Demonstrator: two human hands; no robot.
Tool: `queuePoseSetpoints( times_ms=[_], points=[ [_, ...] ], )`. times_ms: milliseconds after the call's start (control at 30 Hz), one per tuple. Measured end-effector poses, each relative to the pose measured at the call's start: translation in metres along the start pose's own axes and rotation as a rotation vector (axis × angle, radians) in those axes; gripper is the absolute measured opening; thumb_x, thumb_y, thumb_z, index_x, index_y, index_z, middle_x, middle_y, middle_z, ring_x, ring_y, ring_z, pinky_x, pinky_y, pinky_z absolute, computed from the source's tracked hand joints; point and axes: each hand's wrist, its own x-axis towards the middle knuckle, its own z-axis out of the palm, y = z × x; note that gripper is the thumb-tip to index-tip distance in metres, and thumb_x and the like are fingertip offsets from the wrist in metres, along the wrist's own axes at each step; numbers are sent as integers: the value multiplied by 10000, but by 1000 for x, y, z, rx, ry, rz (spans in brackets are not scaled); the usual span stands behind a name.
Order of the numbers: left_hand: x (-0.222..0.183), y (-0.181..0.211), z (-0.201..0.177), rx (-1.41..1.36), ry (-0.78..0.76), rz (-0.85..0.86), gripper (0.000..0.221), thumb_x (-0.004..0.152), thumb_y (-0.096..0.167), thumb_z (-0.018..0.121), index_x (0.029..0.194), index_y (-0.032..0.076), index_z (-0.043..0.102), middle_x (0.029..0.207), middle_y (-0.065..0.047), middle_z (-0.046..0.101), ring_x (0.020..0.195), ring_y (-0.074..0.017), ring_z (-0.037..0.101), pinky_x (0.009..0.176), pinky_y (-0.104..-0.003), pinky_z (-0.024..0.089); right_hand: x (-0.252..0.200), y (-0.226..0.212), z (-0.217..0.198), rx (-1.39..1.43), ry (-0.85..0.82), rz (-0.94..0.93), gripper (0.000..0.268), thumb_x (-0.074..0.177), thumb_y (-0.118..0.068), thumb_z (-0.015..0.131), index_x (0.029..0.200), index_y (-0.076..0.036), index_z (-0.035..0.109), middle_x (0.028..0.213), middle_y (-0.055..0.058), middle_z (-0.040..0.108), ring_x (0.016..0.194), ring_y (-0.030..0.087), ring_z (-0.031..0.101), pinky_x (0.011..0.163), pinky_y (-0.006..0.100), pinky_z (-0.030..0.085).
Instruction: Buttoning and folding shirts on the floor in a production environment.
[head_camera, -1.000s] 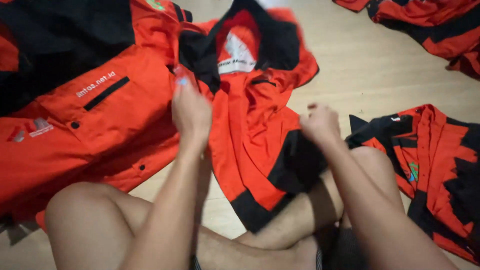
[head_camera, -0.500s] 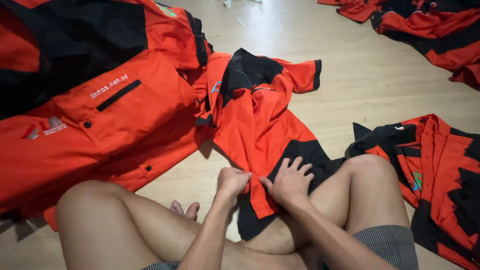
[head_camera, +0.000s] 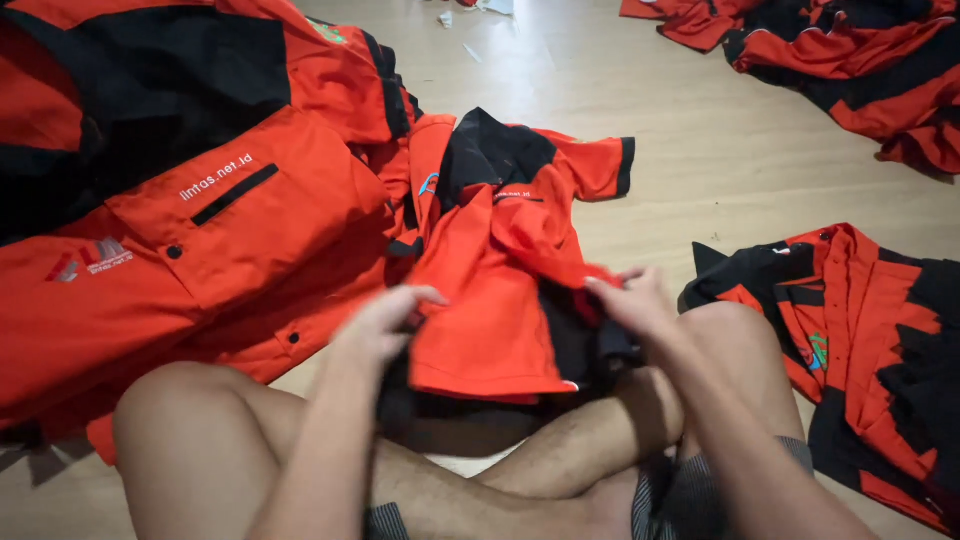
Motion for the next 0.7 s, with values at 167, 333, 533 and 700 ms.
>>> queuePoseSetpoints(
  times_ms=[167,333,533,700],
  points=[
    [-76,118,-37,1141,490,96,421,879,88,492,1233,-73,652,1269,-323,668,1178,-508,644,884,-520,528,-22,-39,-87,-175,614,-143,304,797,-114,601,1081,-168,508,970,120,725,941,526,640,794,605,456],
    [-29,13,39,1861,274,236,428,1034,138,394,1444,63,488,1426,-251,523,1312,-447,526,970,-767,352,-69,-62,-47,-439,253,-67,329,929,-231,635,1246,-195,560,1003,210,737,1011,459,729,836,545,599],
    [-131,16,35,774,-498,-192,707,917,458,646,1346,-98,567,1369,-327,480,1200,-422,549,937,-556,549,-95,-45,-18,-164,-825,197,483,973,-477,633,1368,-201,609,1011,245,704,847,329,712,707,409,630],
    [69,-49,-70,995,377,186,386,924,330,551,1052,53,789,988,-262,744,995,-412,746,757,-558,635,81,109,52,-604,43,-186,366,971,-528,516,1117,-249,704,962,121,788,1054,331,758,950,463,587]
  ],
)
